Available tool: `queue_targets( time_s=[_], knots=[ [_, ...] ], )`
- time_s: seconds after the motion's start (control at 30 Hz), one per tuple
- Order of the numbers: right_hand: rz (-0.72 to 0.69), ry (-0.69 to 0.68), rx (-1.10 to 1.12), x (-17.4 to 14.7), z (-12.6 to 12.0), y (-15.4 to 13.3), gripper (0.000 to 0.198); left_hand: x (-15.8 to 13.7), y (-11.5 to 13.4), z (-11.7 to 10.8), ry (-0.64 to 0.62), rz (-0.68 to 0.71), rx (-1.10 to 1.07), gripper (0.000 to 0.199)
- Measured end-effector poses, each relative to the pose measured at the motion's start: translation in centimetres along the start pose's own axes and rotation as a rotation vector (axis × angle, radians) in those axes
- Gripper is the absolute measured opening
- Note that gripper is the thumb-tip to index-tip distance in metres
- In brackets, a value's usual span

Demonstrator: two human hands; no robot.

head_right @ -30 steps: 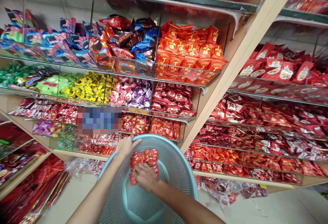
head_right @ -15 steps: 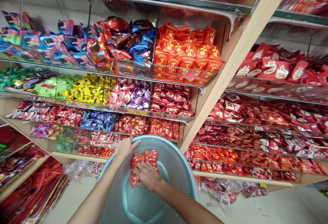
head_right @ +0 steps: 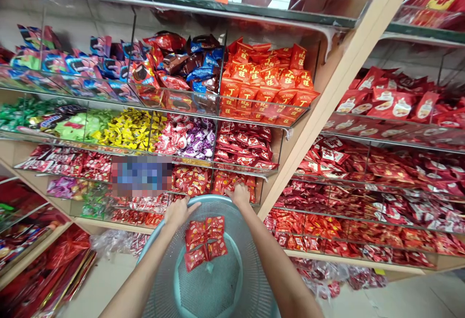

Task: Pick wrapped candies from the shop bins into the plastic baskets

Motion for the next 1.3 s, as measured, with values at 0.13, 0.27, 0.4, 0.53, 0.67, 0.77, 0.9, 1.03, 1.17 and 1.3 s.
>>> queue_targets(
  time_s=[0.13,0.27,0.4,0.53,0.67,0.77,0.9,1.03,1.17,1.3],
  knots=[
    [0.064,-0.124,-0.061,0.7,0.8,-0.1,0.045,0.0,0.0,0.0,-0.011,-0.010,-0.005,0.063],
    [0.075,-0.175,-0.065,1.2,1.3,-0.4,0.048,-0.1,0.0,0.0,-0.025,-0.011,-0.006,0.065],
    [0.082,-0.195,-0.051,1.6,1.5,-0.2,0.045,-0.1,-0.1,0.1,-0.041,-0.023,-0.011,0.065],
    [0.087,-0.192,-0.016,1.7,1.0,0.5,0.041,0.0,-0.1,0.2,-0.033,-0.015,-0.016,0.068],
    [0.088,-0.200,0.066,2.0,0.5,1.9,0.036,0.0,-0.1,0.2,-0.014,-0.011,-0.012,0.066],
    [0.074,-0.218,0.167,2.1,0.3,2.9,0.031,0.0,-0.1,0.1,0.001,-0.006,-0.006,0.066],
    [0.069,-0.232,0.333,2.0,0.1,3.7,0.029,0.0,0.0,0.0,-0.017,-0.005,-0.004,0.065],
    [0.085,-0.261,0.505,1.5,-0.3,4.0,0.026,0.0,-0.1,0.0,-0.016,-0.006,-0.008,0.064],
    [0.113,-0.293,0.639,0.7,-1.0,4.3,0.029,0.1,-0.1,0.1,0.010,-0.003,-0.010,0.063],
    [0.145,-0.311,0.846,-0.7,-2.3,4.4,0.034,0.2,-0.1,0.1,0.016,0.001,-0.015,0.062]
  ],
)
Point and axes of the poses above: each hand's wrist, its own x-axis towards the middle knuckle, its own z-axis out of the palm, y = z × x, the point moved 7 cm from there along x, towards the middle knuckle, and after that the axes turned 11 degrees about x, right-handed, at the moved point
